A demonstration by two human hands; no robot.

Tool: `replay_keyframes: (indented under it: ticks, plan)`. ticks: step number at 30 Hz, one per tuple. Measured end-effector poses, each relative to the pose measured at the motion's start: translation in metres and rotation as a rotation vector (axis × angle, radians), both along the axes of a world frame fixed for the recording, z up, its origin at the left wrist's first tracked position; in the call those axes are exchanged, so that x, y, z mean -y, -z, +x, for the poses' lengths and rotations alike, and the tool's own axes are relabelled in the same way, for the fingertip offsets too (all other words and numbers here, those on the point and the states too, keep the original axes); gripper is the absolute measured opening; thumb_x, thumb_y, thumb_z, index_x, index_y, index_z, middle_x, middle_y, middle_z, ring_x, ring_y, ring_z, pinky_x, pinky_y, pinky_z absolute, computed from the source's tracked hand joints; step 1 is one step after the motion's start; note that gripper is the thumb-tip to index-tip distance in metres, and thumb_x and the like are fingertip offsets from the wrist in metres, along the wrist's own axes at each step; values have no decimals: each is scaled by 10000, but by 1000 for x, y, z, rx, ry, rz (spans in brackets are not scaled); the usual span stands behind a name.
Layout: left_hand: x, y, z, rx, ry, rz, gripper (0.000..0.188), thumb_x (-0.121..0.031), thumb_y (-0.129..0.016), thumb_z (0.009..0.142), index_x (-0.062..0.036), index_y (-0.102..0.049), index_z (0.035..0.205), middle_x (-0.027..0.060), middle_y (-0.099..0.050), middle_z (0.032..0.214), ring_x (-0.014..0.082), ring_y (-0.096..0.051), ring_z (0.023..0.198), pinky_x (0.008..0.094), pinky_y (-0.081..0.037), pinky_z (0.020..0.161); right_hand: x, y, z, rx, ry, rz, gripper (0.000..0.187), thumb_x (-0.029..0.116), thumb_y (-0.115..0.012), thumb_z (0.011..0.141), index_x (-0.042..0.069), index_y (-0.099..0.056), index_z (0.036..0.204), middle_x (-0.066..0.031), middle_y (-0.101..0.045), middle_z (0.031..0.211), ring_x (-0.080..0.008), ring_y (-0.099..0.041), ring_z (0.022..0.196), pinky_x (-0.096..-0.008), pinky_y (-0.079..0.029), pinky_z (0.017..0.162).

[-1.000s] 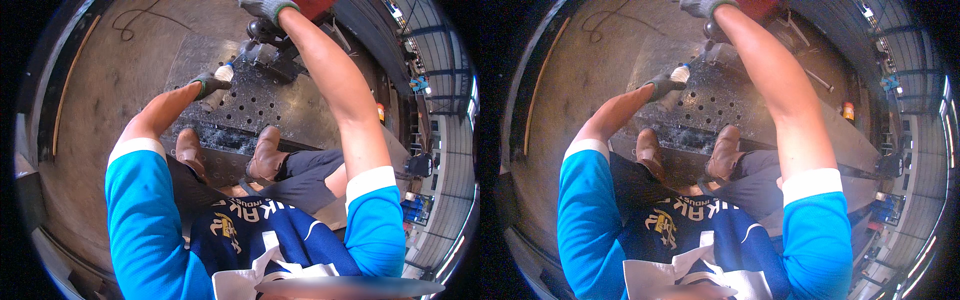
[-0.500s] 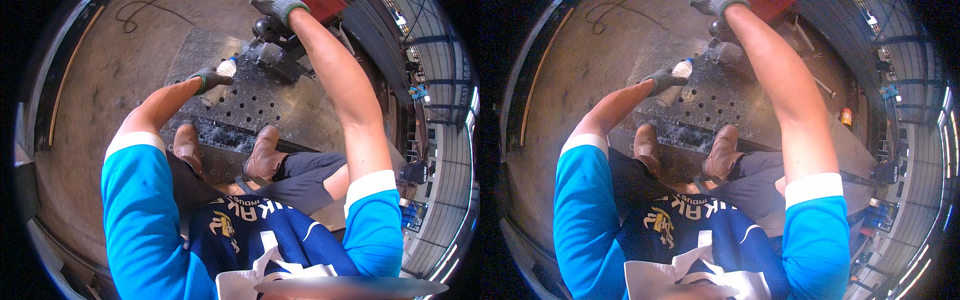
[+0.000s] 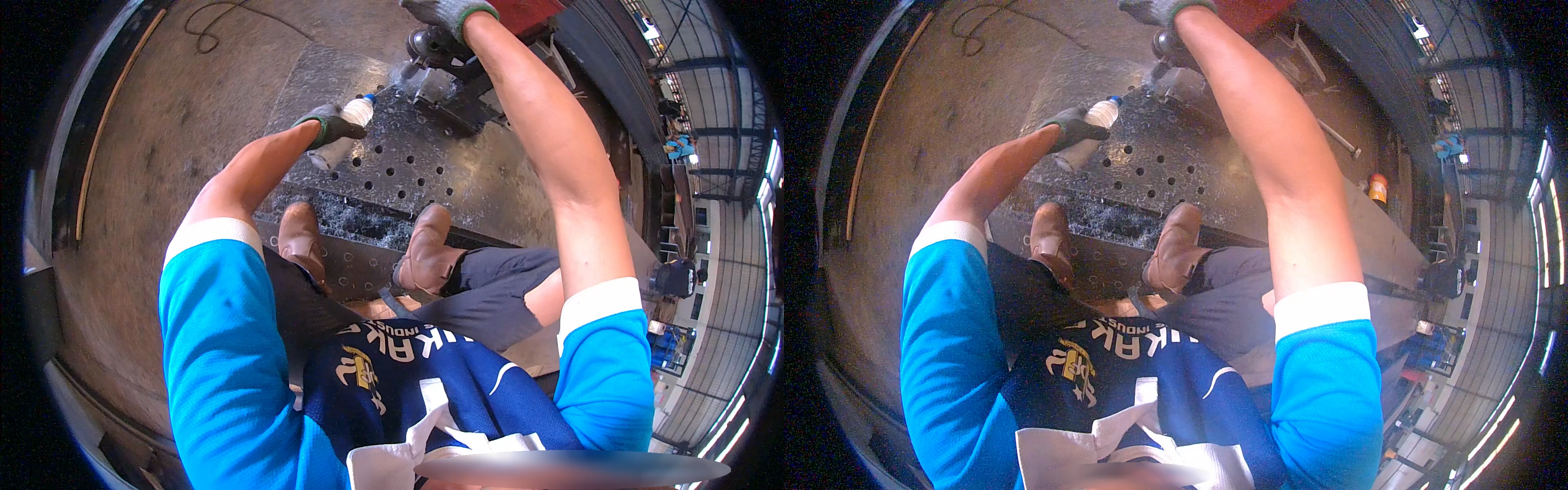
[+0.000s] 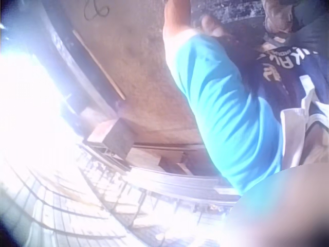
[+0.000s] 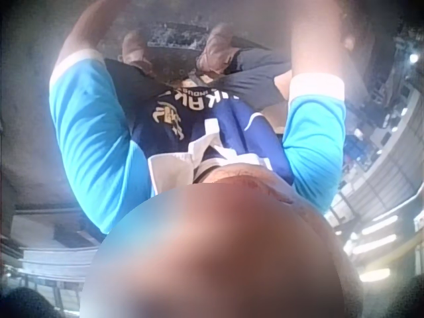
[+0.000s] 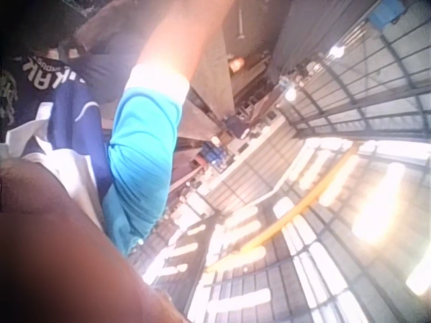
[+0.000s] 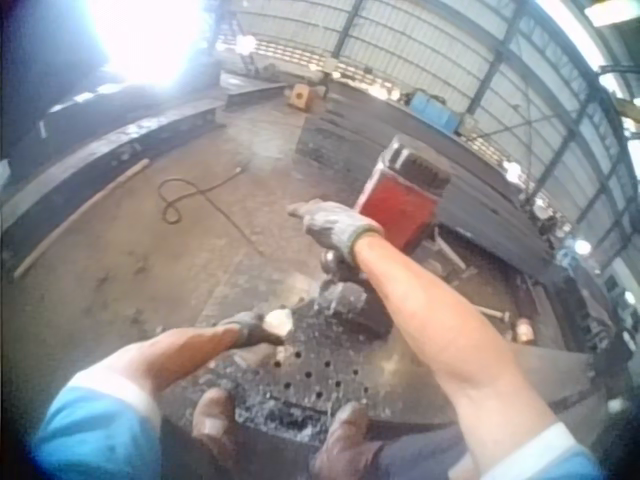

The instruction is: The person operates a drill press on a perforated metal plate, repeatedly applying liquid from a plastic bottle to the drilling area and adjusting the machine with a metal rod. The person remains crouched over the workpiece throughout the clip.

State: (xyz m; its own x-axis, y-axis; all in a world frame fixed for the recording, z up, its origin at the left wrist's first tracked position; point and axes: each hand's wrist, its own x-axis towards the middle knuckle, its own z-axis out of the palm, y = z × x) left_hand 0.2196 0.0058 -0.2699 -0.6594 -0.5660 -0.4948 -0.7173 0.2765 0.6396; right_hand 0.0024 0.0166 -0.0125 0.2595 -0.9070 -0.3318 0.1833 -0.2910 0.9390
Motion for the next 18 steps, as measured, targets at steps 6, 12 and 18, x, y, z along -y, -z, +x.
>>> replay_keyframes:
  ticks: [6,12,18]
  plan:
    - [0,-9,2,5,15,8,781,-590,-817,743,-40,-699,1286,185,-735,1223,332,-701,1143,435,-520,966,15,13,-6,1353,505,164,645,213,-290,1011,9,-299,1623,-117,-264,1728,-194,-199,1606,-369,-110,1322]
    - [3,-2,0,4,32,-24,775,-569,-812,756,-37,-687,1305,195,-732,1233,332,-701,1151,429,-516,977,-6,-8,18,992,486,159,839,293,-550,871,18,-302,1624,-129,-261,1727,-212,-204,1604,-371,-92,1332]
    - [-2,2,1,-263,-139,-34,912,-520,-861,750,-66,-545,1474,183,-697,1330,328,-694,1172,443,-518,1024,-2,-6,12,1485,506,271,687,248,-631,875,156,-493,1541,-76,-419,1651,-246,-383,1520,-353,-314,1245]
